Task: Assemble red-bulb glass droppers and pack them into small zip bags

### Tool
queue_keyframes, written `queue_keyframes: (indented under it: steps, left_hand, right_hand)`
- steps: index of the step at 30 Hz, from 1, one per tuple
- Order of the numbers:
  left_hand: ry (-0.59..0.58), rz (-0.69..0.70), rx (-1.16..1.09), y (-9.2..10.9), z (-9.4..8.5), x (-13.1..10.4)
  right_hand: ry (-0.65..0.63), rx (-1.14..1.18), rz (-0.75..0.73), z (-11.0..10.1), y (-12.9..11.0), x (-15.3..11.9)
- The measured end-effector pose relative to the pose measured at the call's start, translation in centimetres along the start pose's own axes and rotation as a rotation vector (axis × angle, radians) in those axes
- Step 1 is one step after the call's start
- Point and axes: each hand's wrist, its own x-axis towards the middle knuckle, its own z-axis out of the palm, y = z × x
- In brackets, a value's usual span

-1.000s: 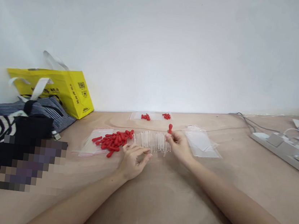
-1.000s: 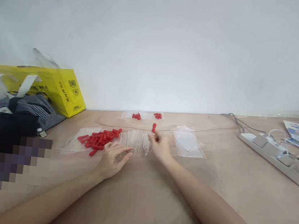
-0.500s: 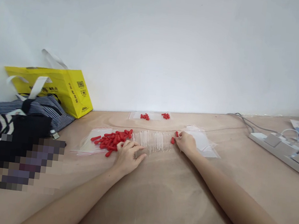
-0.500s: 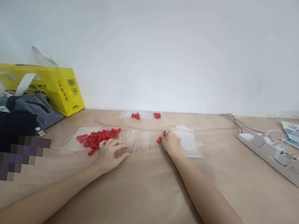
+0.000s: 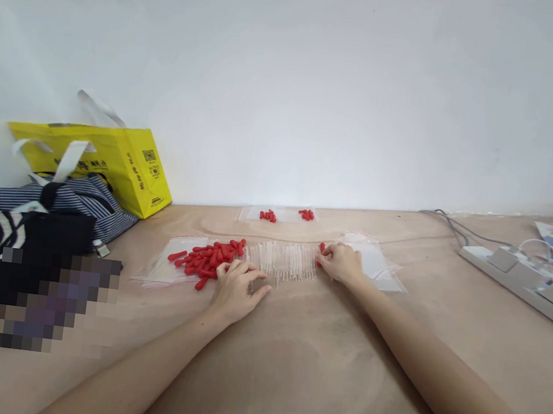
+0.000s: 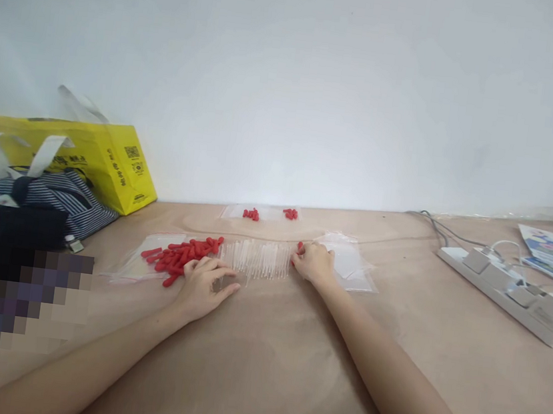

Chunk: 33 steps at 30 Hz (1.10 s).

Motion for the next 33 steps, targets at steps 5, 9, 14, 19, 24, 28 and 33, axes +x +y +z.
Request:
queue_keyframes:
  steps: [5, 9, 14, 19, 24, 28, 33]
  left_hand:
    - [-0.030, -0.014, -0.002, 0.2, -0.2, 0.0]
    - [-0.036, -0.016, -0.001, 0.2, -0.2, 0.1]
    - [-0.042, -0.018, 0.001, 0.2, -0.2, 0.1]
    - [0.010, -0.096, 0.072, 0.3, -0.2, 0.2]
    - [0.014, -0.148, 0.161, 0.3, 0.1, 1.3]
    - [-0.052, -0.251, 0.183, 0.3, 0.2, 3.5]
    - [-0.198, -0.401, 0.339, 0.1, 0.8, 6.6]
  right_hand:
    - [0.018, 0.016, 0.027, 0.2, -0.3, -0.2]
    - [0.016, 0.039, 0.017, 0.3, -0.5, -0.5]
    - [0.047, 0.078, 0.031, 0.5, -0.6, -0.7]
    - [0.216, 0.163, 0.009, 1.0, -0.7, -1.3]
    - [0.312, 0.281, -0.196, 1.6, -1.2, -3.5]
    - [0.282, 0.296, -0.303, 1.5, -1.4, -5.1]
    - [0.279, 0.285, -0.326, 1.2, -1.4, -5.7]
